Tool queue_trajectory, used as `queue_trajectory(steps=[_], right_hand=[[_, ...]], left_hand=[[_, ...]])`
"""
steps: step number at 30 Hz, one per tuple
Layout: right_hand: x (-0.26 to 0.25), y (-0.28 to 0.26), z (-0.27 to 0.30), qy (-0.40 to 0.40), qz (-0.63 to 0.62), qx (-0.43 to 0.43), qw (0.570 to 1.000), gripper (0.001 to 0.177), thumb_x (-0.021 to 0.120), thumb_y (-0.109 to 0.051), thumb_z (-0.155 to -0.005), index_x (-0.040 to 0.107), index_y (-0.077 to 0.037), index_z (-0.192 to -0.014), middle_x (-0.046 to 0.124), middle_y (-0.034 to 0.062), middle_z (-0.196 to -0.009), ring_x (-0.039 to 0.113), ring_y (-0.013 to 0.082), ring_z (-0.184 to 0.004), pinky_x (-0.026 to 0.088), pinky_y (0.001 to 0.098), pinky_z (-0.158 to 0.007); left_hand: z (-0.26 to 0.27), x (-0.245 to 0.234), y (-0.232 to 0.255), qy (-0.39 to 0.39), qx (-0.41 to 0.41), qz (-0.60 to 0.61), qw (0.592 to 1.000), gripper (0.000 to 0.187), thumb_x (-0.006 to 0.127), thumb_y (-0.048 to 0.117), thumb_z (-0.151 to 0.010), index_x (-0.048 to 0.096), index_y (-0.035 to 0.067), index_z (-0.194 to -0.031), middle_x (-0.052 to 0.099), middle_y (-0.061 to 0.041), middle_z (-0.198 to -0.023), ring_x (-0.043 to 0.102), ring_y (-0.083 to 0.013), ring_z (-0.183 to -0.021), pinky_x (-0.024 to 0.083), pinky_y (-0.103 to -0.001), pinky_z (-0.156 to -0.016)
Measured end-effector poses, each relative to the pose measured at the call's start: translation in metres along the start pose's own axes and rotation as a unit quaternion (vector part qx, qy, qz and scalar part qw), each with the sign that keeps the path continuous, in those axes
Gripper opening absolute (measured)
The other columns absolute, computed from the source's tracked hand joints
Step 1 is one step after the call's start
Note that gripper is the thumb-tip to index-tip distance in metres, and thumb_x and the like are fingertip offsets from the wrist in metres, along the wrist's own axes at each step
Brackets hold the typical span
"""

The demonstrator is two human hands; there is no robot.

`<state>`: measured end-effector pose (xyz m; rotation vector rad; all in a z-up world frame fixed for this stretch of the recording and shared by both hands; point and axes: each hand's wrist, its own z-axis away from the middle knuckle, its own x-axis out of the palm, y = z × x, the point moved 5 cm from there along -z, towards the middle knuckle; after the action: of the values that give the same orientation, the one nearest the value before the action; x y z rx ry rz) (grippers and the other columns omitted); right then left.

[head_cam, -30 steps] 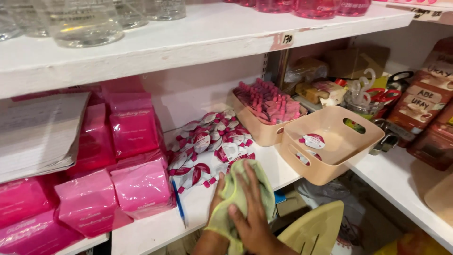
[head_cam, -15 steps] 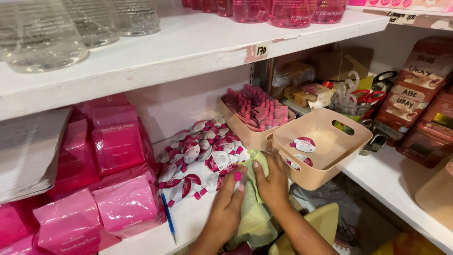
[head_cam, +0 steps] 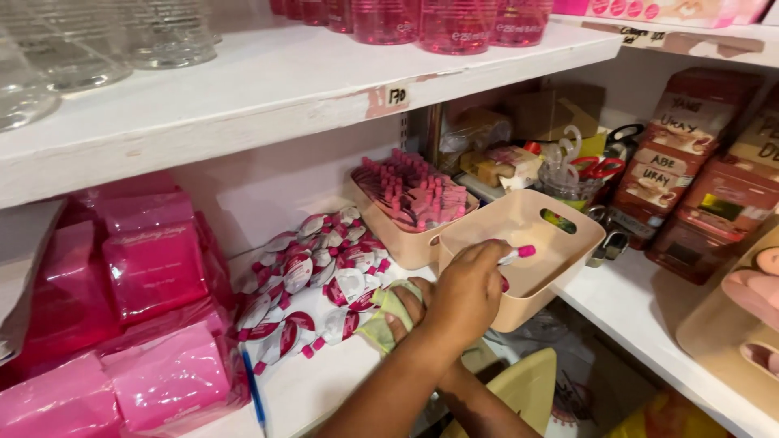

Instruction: Wiping small product packets with a cloth and placing them into a plastic bin on a storage shelf.

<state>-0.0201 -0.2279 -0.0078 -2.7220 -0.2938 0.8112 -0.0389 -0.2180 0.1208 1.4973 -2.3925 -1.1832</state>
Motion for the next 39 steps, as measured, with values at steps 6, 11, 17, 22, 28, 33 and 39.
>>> queue_trajectory(steps=[6,11,17,22,28,33,39], right_hand=[[-0.009,-0.002,-0.002,-0.005,-0.030,-0.012,0.999,0.047,0.071,-0.030,-0.091,0.063,-0.008,-0.132,0.051,0.0169,-0.137,0.046,0.0362,-0.129,0.034,0.0494,-0.112],[-0.022,-0.008,-0.006,-0.038,-0.063,0.034,0.997,0.052,0.071,-0.025,-0.092,0.059,-0.005,-0.138,0.050,0.0204,-0.144,0.045,0.0388,-0.134,0.034,0.0493,-0.110],[-0.038,-0.026,-0.020,-0.037,-0.009,0.086,0.996,0.047,0.069,-0.024,-0.086,0.063,-0.010,-0.131,0.057,0.0166,-0.135,0.051,0.0391,-0.125,0.042,0.0482,-0.104],[-0.037,-0.027,-0.021,-0.013,-0.015,0.103,0.994,0.044,0.070,-0.028,-0.088,0.065,-0.010,-0.128,0.058,0.0174,-0.134,0.054,0.0399,-0.121,0.044,0.0477,-0.100],[-0.030,0.001,-0.015,0.015,-0.088,0.138,0.986,0.037,0.064,-0.027,-0.099,0.066,-0.005,-0.128,0.062,0.0200,-0.130,0.057,0.0373,-0.123,0.044,0.0439,-0.104],[-0.022,-0.020,-0.003,-0.003,-0.457,0.365,0.811,0.048,0.053,-0.034,-0.100,0.058,-0.005,-0.138,0.068,0.0127,-0.123,0.062,0.0265,-0.112,0.048,0.0394,-0.098],[-0.023,-0.152,0.026,-0.012,-0.190,0.039,0.981,0.060,0.048,-0.037,-0.105,0.046,0.000,-0.152,0.030,0.0281,-0.163,0.030,0.0429,-0.150,0.023,0.0481,-0.120]], left_hand=[[-0.007,0.018,-0.011,-0.121,-0.001,-0.223,0.967,0.049,0.063,0.011,-0.085,0.062,0.003,-0.133,0.047,-0.027,-0.148,0.032,-0.0518,-0.139,0.020,-0.072,-0.107],[0.016,-0.028,-0.019,-0.056,-0.010,-0.226,0.973,0.051,0.063,0.010,-0.083,0.063,0.003,-0.133,0.047,-0.026,-0.149,0.034,-0.0470,-0.145,0.020,-0.066,-0.116],[0.071,-0.127,-0.056,0.116,-0.155,-0.248,0.949,0.047,0.061,0.001,-0.081,0.063,0.000,-0.128,0.059,-0.021,-0.132,0.057,-0.0397,-0.125,0.046,-0.044,-0.109],[0.132,-0.138,-0.112,-0.013,-0.181,-0.413,0.893,0.070,0.080,0.014,-0.069,0.057,-0.011,-0.130,0.050,-0.037,-0.135,0.049,-0.0525,-0.124,0.041,-0.053,-0.104],[0.144,-0.153,-0.067,-0.021,-0.259,-0.373,0.890,0.052,0.070,0.015,-0.081,0.061,0.003,-0.131,0.066,-0.018,-0.121,0.063,-0.0342,-0.111,0.052,-0.043,-0.093],[0.160,-0.168,-0.080,0.183,-0.347,-0.074,0.917,0.040,0.067,0.018,-0.091,0.068,0.006,-0.129,0.074,-0.011,-0.110,0.075,-0.0221,-0.093,0.060,-0.036,-0.084],[0.220,-0.105,-0.185,0.170,-0.274,0.665,0.674,0.052,0.049,0.027,-0.093,0.050,0.010,-0.142,0.064,-0.010,-0.138,0.062,-0.0221,-0.125,0.049,-0.036,-0.106]])
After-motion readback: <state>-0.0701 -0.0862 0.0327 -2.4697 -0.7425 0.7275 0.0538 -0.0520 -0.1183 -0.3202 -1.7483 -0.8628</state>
